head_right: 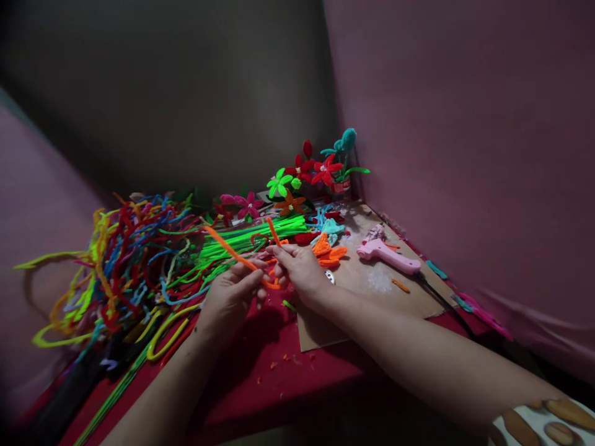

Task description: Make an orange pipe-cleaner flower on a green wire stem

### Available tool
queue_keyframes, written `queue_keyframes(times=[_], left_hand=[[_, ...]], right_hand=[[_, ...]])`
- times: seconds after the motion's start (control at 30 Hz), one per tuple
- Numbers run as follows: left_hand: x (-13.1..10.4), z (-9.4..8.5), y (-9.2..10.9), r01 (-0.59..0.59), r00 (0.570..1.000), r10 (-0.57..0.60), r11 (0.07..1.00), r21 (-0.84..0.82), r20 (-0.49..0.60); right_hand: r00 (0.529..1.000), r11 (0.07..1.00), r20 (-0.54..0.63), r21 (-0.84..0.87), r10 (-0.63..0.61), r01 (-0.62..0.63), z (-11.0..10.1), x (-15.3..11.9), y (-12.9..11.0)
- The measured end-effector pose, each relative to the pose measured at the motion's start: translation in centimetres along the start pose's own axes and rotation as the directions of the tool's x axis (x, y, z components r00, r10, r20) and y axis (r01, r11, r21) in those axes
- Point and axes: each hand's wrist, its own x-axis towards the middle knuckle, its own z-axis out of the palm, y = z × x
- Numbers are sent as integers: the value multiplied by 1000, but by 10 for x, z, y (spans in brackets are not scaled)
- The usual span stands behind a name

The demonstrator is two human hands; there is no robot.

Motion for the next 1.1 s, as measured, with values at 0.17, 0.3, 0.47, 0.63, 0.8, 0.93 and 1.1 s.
queue_keyframes(times=[0.17,0.3,0.47,0.63,0.8,0.93,1.1], left_hand=[[1,-2,-1,-40,999,40,999,-12,-15],[2,-4,-1,-93,990,88,995,-47,-112],[5,-8,-6,-118,985,106,990,-83,-133],[4,-11,-8,-74,997,73,996,-48,-12],[2,-11,-5,-38,999,38,999,-12,12],[3,-13,-3,-15,998,17,1000,20,-63],[3,-13,-1,-35,993,35,999,-7,-113]], right_hand=[[999,990,26,-132,47,-43,4,-5,5],[999,979,17,-203,32,-28,5,-6,7],[989,964,74,-246,128,-106,6,-6,10],[968,932,166,-341,190,-124,7,-9,10],[951,939,238,-324,199,-115,8,-11,9],[885,950,357,-22,298,-311,3,-7,10],[841,849,349,185,414,-495,1,-4,8]])
